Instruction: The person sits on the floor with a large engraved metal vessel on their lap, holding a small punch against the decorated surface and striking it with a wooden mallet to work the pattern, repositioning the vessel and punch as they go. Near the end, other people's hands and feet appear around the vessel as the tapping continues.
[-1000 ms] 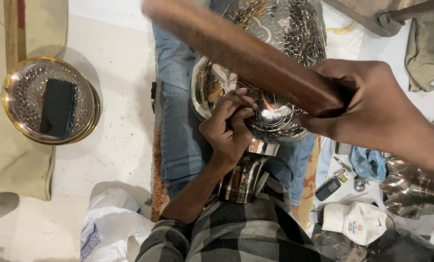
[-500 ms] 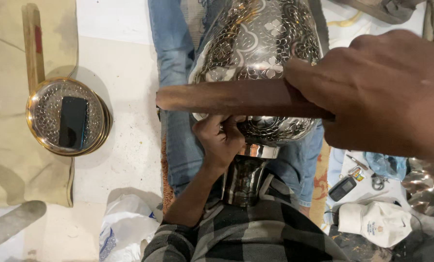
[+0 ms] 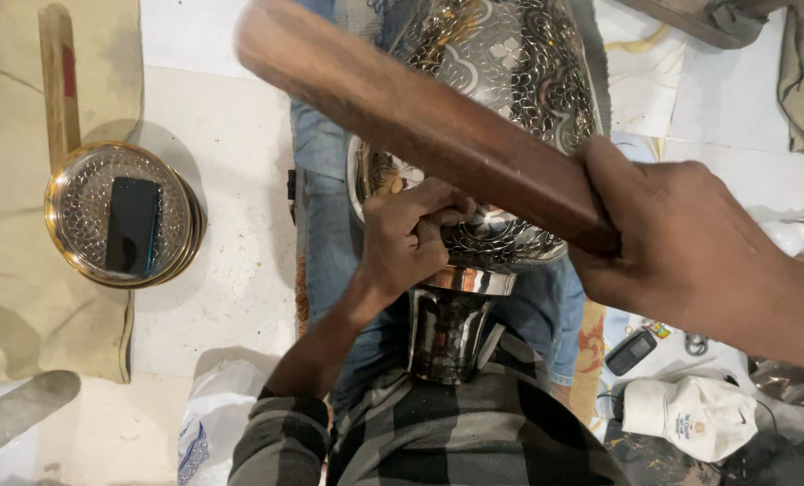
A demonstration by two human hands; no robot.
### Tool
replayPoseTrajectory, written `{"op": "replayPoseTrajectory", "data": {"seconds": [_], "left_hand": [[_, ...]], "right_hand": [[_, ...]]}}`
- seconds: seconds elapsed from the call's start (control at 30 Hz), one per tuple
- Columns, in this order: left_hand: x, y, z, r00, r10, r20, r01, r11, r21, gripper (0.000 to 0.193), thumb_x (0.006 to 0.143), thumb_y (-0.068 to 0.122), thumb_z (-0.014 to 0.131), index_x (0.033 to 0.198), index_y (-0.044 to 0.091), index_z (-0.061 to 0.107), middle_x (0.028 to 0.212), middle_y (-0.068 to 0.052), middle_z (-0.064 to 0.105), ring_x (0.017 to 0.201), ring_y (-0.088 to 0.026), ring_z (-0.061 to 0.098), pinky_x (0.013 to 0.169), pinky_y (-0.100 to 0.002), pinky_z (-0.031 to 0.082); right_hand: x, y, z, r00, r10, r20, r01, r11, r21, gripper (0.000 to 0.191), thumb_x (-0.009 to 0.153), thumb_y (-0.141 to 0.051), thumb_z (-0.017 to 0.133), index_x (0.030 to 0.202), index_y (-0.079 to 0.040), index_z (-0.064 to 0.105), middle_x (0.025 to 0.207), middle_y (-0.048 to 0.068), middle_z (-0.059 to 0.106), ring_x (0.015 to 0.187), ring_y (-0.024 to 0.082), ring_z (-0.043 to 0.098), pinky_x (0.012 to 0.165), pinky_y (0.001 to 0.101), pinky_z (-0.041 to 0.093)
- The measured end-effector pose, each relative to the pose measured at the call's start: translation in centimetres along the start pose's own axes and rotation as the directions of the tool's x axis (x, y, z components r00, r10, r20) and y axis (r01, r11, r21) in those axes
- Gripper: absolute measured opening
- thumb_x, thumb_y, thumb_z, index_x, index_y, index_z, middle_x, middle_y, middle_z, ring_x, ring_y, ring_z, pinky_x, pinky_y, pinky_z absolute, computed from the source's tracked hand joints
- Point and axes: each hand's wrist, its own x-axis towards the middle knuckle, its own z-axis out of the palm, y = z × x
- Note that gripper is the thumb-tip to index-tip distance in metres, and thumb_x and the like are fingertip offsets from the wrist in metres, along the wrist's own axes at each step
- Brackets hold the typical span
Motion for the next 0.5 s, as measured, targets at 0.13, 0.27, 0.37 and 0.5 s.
{"op": "replayPoseTrajectory", "data": {"seconds": [0.13, 0.27, 0.37, 0.5], "left_hand": [[0.7, -1.1, -0.2, 0.992, 0.103, 0.069, -0.106, 0.993, 0.048, 0.04, 0.085, -0.013, 0.049, 0.115, 0.001, 0.072, 0.102, -0.013, 0.079, 0.089, -0.02, 0.08, 0.078, -0.029, 0.069], [1.2, -1.6, -0.4, 0.978, 0.147, 0.149, -0.157, 0.986, 0.059, 0.029, 0.091, -0.006, 0.06, 0.114, 0.005, 0.073, 0.098, -0.01, 0.079, 0.08, -0.016, 0.079, 0.068, -0.029, 0.067], [1.3, -1.4, -1.0, 0.956, 0.217, 0.2, -0.247, 0.959, 0.137, 0.03, 0.089, 0.002, 0.067, 0.118, 0.005, 0.073, 0.091, -0.008, 0.078, 0.077, -0.015, 0.078, 0.066, -0.031, 0.065], [1.9, -1.4, -1.3, 0.918, 0.26, 0.3, -0.319, 0.933, 0.168, 0.03, 0.086, 0.006, 0.064, 0.11, 0.017, 0.078, 0.089, -0.002, 0.082, 0.065, -0.016, 0.07, 0.062, -0.03, 0.061]], "right_hand": [[-0.6, 0.8, 1.0, 0.997, 0.079, -0.015, -0.076, 0.984, 0.158, 0.04, 0.077, -0.017, 0.073, 0.108, -0.007, 0.049, 0.061, 0.01, 0.063, 0.053, 0.029, 0.066, 0.053, 0.0422, 0.053], [-1.3, 1.0, 1.4, 0.98, 0.135, 0.145, -0.125, 0.989, -0.077, 0.044, 0.072, -0.016, 0.076, 0.108, -0.011, 0.052, 0.067, 0.004, 0.065, 0.057, 0.023, 0.067, 0.059, 0.0389, 0.055], [-1.8, 1.0, 3.7, 0.963, 0.227, -0.143, -0.158, 0.91, 0.384, 0.042, 0.076, -0.017, 0.071, 0.11, -0.004, 0.051, 0.072, 0.01, 0.064, 0.063, 0.025, 0.067, 0.061, 0.0384, 0.053], [-3.4, 3.1, 6.9, 0.991, 0.086, -0.103, -0.075, 0.991, 0.11, 0.048, 0.067, -0.019, 0.076, 0.106, -0.004, 0.053, 0.07, 0.012, 0.069, 0.062, 0.031, 0.069, 0.061, 0.0431, 0.055]]}}
